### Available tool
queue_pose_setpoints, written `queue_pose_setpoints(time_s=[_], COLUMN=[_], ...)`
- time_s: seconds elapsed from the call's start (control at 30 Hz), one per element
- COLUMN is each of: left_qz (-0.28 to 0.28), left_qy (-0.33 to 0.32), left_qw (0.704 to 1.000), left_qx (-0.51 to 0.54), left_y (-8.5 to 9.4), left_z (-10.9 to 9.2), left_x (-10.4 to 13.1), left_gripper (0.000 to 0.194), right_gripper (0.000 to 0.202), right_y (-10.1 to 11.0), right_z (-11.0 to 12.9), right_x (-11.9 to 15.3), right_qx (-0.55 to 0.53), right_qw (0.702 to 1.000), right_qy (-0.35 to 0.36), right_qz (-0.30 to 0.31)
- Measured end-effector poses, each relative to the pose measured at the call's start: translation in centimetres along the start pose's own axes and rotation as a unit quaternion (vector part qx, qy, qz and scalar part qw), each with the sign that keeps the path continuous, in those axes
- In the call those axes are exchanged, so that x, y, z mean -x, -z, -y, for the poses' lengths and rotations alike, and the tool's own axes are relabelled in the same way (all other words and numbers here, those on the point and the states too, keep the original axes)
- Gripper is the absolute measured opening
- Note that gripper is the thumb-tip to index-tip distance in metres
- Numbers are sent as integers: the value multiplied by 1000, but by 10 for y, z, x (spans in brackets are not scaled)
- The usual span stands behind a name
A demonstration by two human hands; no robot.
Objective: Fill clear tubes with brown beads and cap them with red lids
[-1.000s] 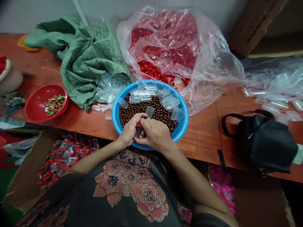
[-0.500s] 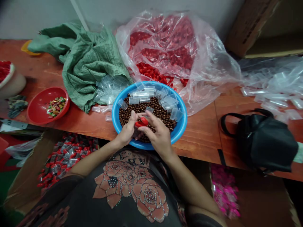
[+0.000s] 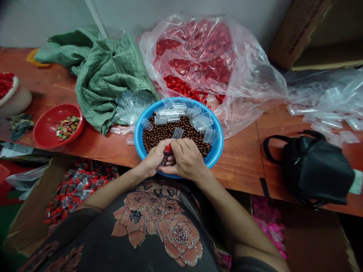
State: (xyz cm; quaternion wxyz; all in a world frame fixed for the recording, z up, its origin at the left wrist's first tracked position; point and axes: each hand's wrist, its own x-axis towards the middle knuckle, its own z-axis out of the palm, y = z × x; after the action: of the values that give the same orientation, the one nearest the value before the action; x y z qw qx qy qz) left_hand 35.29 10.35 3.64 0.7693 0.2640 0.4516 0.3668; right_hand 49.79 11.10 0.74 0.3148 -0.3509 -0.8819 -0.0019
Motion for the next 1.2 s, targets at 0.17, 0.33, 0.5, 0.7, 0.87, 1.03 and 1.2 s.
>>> queue_pose_setpoints(time_s=[0.17,0.33,0.5,0.7,0.87,1.03,1.2], left_qz=[31,40,32,-8,7,-5,-12], left_qy=[-9,-45,-84,-178,-195,-150,-112], left_qw=[999,997,995,980,973,982,986], left_qx=[12,40,54,-90,-123,-114,-122], left_y=[4,26,43,41,42,43,51], left_z=[7,-8,-25,-9,4,8,3], left_x=[3,10,17,18,18,26,45], left_gripper=[32,39,43,57,63,61,66], right_gripper=[65,82,95,76,61,46,54], right_y=[1,8,6,-2,-2,-1,2], right_z=[5,11,11,11,8,12,34], right_x=[0,0,-12,-21,-17,-16,-18], right_qx=[16,-34,-65,-93,-36,59,-8], right_qw=[1000,997,993,994,998,997,995], right_qy=[17,-43,-87,-30,-33,16,-16], right_qz=[-20,50,36,58,47,44,99])
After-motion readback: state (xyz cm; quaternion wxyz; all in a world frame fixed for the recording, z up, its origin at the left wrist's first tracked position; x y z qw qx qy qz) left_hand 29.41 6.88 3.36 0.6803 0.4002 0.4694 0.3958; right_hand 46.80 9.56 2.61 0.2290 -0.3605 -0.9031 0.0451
